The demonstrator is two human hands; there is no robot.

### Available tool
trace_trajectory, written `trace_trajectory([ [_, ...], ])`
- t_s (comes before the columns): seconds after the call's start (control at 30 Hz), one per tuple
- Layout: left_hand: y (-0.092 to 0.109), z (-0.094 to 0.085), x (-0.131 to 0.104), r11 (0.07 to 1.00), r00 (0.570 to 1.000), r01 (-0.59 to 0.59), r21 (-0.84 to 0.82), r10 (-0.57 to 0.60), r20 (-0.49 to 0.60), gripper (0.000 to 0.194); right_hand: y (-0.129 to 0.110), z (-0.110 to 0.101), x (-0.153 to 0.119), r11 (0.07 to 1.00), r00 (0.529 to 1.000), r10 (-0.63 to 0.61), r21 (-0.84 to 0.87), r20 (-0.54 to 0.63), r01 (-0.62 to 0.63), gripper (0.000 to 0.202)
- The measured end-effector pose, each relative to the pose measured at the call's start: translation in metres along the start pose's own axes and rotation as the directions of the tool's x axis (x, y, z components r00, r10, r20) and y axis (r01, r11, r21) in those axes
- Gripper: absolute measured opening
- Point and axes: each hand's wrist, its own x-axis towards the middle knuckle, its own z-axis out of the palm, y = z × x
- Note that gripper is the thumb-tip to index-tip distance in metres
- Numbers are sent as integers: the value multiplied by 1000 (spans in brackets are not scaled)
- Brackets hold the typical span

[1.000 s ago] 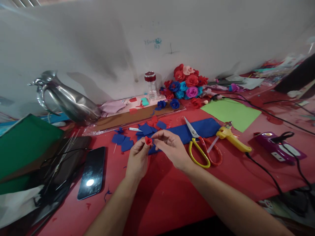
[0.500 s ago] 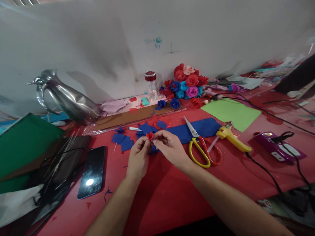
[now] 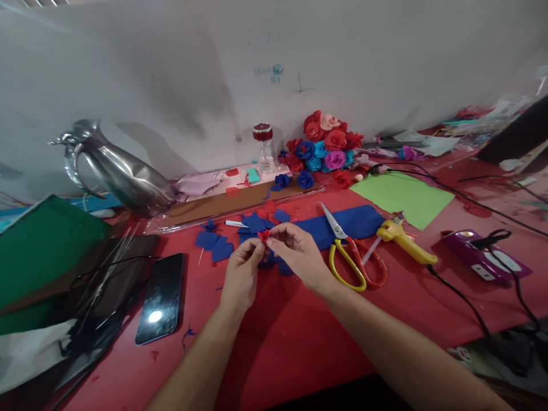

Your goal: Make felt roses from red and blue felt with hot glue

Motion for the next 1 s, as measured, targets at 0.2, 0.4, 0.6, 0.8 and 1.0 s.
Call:
trace_trajectory([
  [0.2,-6,-4,2,1000,1000,-11,20,12,-13,27,0,0,-2,996,1000,-9,-85,-30,7,16],
  [0.4,-8,-5,3,997,999,-33,70,35,-29,22,0,1,-1,994,998,-2,-108,-61,-5,12],
  [0.6,-6,-4,2,992,999,-31,122,36,-40,23,1,1,-1,996,998,26,-86,-49,-30,12],
  [0.8,-6,-4,2,991,998,-28,131,36,-57,22,2,0,-2,989,998,-11,-149,-59,2,12],
  [1.0,-6,-3,1,984,996,-44,171,57,-71,19,4,0,-1,978,997,-25,-209,-77,8,12],
])
